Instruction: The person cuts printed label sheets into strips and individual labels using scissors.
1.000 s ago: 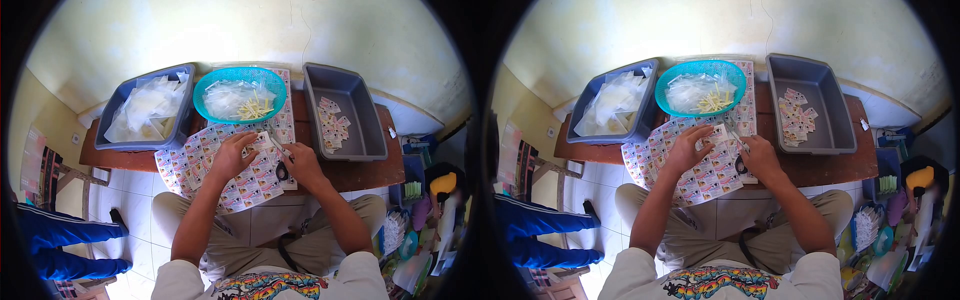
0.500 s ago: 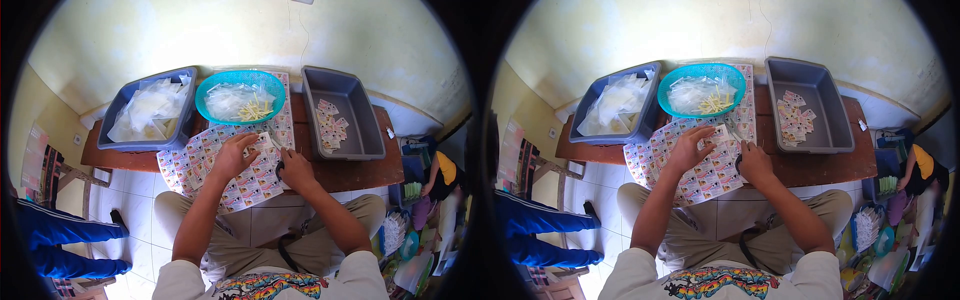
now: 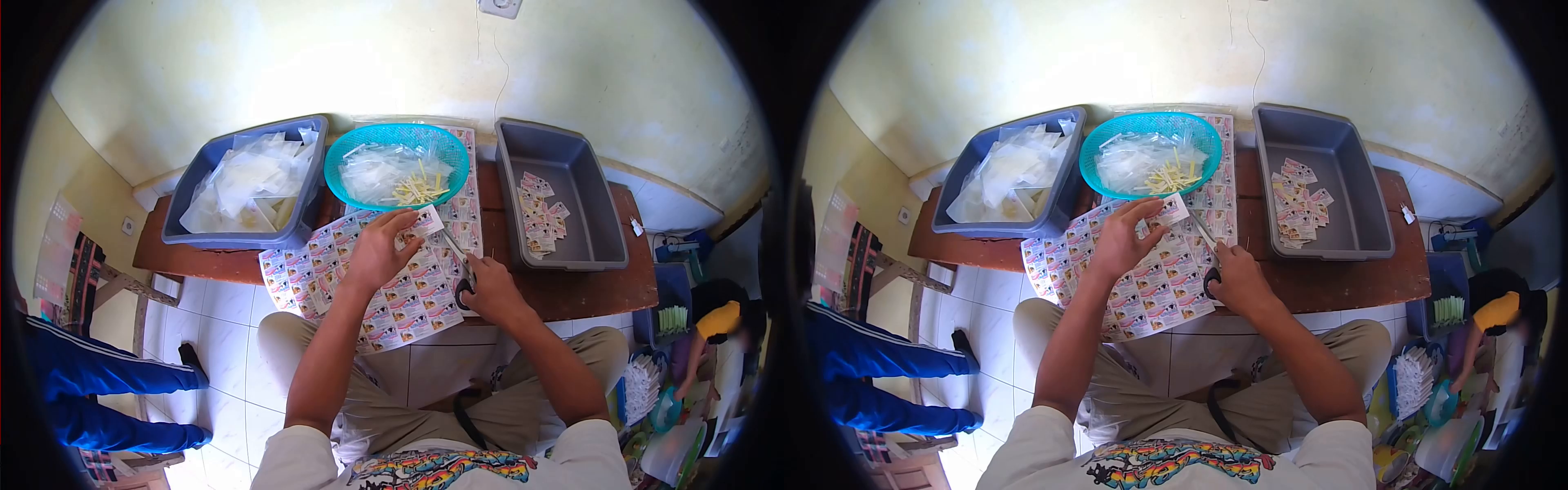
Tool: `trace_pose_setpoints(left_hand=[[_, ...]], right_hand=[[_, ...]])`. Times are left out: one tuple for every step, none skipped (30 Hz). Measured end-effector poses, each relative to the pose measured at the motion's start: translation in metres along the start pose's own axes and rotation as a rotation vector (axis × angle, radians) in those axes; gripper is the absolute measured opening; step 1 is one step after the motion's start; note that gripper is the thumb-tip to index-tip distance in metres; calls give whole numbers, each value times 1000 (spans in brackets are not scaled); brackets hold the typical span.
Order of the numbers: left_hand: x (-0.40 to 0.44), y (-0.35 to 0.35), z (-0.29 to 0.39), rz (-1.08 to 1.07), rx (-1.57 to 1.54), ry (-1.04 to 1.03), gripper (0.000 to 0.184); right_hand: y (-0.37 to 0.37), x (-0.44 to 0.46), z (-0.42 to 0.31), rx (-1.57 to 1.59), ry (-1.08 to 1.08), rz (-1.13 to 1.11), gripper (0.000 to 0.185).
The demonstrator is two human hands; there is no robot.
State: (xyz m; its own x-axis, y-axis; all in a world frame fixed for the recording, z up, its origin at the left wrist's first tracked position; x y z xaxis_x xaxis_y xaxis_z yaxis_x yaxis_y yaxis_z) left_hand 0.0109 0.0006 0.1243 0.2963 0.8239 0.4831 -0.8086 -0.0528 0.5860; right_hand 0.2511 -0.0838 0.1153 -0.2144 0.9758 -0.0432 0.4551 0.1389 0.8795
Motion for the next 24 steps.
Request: trace_pose_setpoints(left_hand=[[2,1,0,13,-18,16,47],[3,2,0,18,-18,15,47],[5,4,-1,37,-2,12,47],[6,5,-1,56,13,9,48],[7,7,-2,61,14,10,48],[8,9,-1,75,15,16,47],[9,11,-1,90,18,22,47],[11,13,-3,95,19,21,47],[13,14,-4,111,29,15,47],[13,15,-6,125,39,10,47],[14,15,-7,130,39,9,47],[16,17,-6,133,52,-2,47],[18,18,-6,135,65,-15,47],[20,19,-5,139,66,-19,47],[23,20,-5,128,38,14,46],[26,22,-6,117,11,47,44],[29,24,-5,120,15,40,44],[31,25,-5,116,17,19,43],[34,27,-5,112,19,-1,41],[39,29,-5,114,22,-8,41],[43,31,-6,96,33,-18,40],[48,32,-7,77,44,-27,39],[52,34,-9,78,48,-29,39],[55,36,-11,79,74,-60,39]], right_hand=[[4,-2,-2,18,6,-10,77],[7,-4,-3,15,9,-8,77],[11,-6,-5,28,30,21,76],[14,-9,-6,42,50,50,76],[16,-12,-6,39,54,49,76],[19,-15,-7,51,109,124,73],[23,-17,-9,63,164,199,71],[28,-18,-11,61,168,199,71],[34,-19,-14,86,172,209,71],[39,-20,-17,111,176,218,72],[45,-20,-21,109,180,218,72],[50,-19,-25,142,156,194,72],[54,-18,-29,174,133,172,72],[58,-16,-34,173,137,176,72],[60,-15,-38,206,128,164,74],[62,-13,-41,241,119,153,77],[61,-10,-40,241,124,159,77],[56,-5,-37,348,121,137,80],[52,1,-33,455,118,113,84],[49,6,-30,455,123,119,84],[45,11,-27,512,123,97,84],[42,17,-25,570,124,75,84],[41,21,-23,572,127,77,84],[39,26,-22,657,123,56,84]])
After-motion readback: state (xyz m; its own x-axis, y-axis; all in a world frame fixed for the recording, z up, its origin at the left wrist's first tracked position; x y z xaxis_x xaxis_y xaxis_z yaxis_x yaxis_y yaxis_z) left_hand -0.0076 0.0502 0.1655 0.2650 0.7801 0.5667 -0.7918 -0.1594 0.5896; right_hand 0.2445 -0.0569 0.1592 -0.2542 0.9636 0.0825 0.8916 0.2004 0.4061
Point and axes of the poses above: each hand's wrist, its own x-axis towards the middle knuckle, its own y-axis out of the back of the hand, z = x × y, the point moved 2 cm from there along x, towards the middle knuckle, and after that the axes turned 5 degrees about y, right-handed, at the moved point
